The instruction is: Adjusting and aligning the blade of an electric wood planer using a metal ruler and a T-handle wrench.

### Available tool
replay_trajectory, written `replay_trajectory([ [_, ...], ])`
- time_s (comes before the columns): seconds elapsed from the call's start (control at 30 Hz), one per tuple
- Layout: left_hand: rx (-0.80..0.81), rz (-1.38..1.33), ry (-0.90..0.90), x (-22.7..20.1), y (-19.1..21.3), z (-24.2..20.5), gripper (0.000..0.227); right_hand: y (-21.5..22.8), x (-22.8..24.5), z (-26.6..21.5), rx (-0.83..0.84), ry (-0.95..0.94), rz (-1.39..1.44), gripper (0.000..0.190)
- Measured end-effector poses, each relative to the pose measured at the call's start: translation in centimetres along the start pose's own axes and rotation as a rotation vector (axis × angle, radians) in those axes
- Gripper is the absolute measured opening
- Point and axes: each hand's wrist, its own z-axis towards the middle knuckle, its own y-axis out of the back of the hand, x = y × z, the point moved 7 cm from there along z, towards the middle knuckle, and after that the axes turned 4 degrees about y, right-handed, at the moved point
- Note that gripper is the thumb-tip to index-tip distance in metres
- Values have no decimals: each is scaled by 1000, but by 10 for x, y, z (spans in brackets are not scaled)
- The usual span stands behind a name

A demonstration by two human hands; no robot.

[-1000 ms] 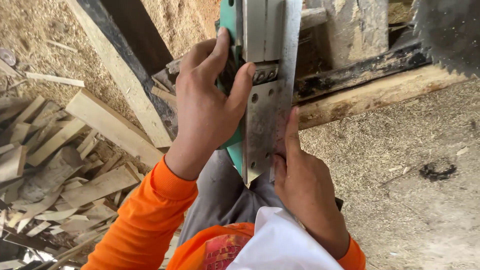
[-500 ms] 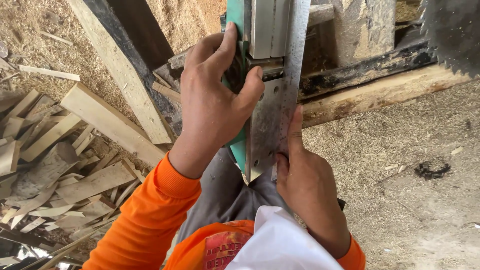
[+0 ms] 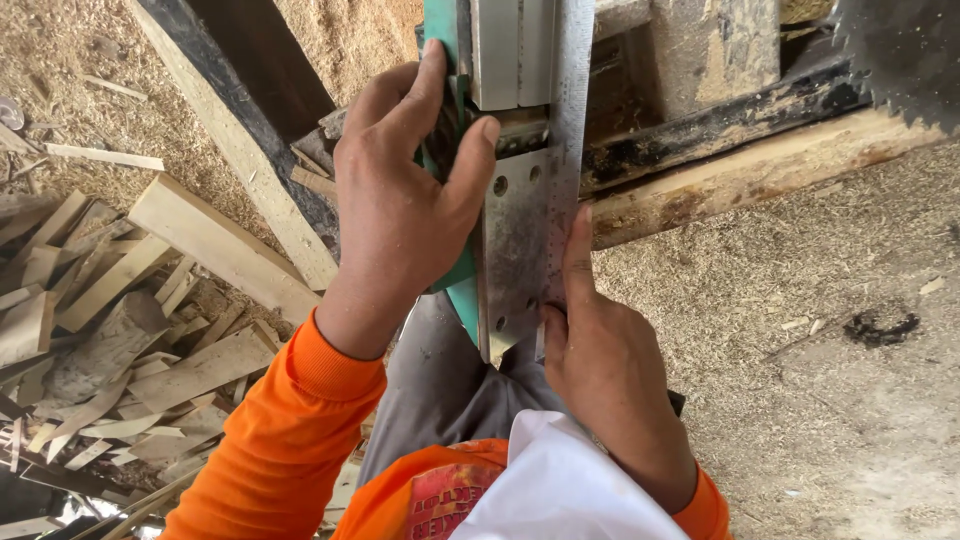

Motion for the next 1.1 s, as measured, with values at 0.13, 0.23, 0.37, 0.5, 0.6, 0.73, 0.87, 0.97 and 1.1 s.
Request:
replay_trajectory([
  [0.13,-20,2,-9,0,2,0,51,-2,1,-3,-3,16,24,99],
  [0.23,-21,-8,-10,-1,2,1,52,-3,0,-4,-8,20,33,98],
  [0.37,-33,9,-23,-2,3,0,49,-4,0,-4,1,5,36,100],
  [0.5,-31,18,-14,-1,3,0,48,-9,-5,-5,53,-62,-12,104],
  [0.6,-28,10,-15,0,3,0,49,-6,-1,-4,23,-20,4,101],
  [0.73,-17,17,-15,0,3,0,54,-5,0,-4,70,-74,-16,102],
  [0.87,-9,30,-59,-1,4,0,61,-7,0,-4,89,-77,-2,102],
  [0.97,-14,34,-71,1,2,-1,57,-5,1,-4,67,-66,-2,103],
  [1.1,-3,18,-37,5,1,-2,53,-6,1,-6,56,-50,13,102],
])
